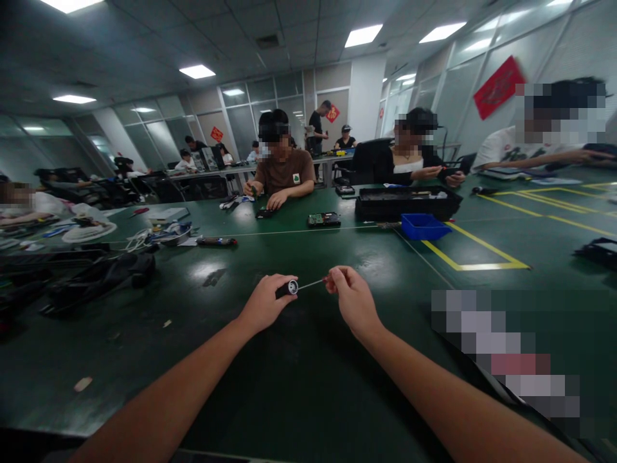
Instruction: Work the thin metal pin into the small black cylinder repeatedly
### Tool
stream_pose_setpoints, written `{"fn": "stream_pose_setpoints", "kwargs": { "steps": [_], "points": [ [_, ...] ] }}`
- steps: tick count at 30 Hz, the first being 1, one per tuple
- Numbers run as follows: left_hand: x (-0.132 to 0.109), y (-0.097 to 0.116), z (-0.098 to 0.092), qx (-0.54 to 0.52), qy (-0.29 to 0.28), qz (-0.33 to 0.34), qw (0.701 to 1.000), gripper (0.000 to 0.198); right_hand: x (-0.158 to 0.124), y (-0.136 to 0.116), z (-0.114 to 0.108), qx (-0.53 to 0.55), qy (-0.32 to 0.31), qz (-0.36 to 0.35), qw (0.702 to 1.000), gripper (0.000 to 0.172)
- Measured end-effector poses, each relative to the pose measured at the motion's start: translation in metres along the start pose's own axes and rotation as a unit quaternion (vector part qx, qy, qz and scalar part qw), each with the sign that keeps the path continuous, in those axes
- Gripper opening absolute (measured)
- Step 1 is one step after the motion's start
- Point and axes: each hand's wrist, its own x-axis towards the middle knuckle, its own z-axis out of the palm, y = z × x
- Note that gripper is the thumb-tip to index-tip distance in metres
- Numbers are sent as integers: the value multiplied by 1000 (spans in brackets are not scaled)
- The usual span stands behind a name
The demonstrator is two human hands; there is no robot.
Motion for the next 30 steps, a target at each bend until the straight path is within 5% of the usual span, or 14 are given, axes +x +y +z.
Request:
{"fn": "stream_pose_setpoints", "kwargs": {
  "steps": [20, 30],
  "points": [
    [0, 1, 2, -2, -14, 4, 1000, 40, -4, -2, -1, -59, -29, -64, 996, 31],
    [1, -1, 2, 23, -27, 2, 999, 41, -9, -11, -2, -229, -51, -149, 961, 22]
  ]
}}
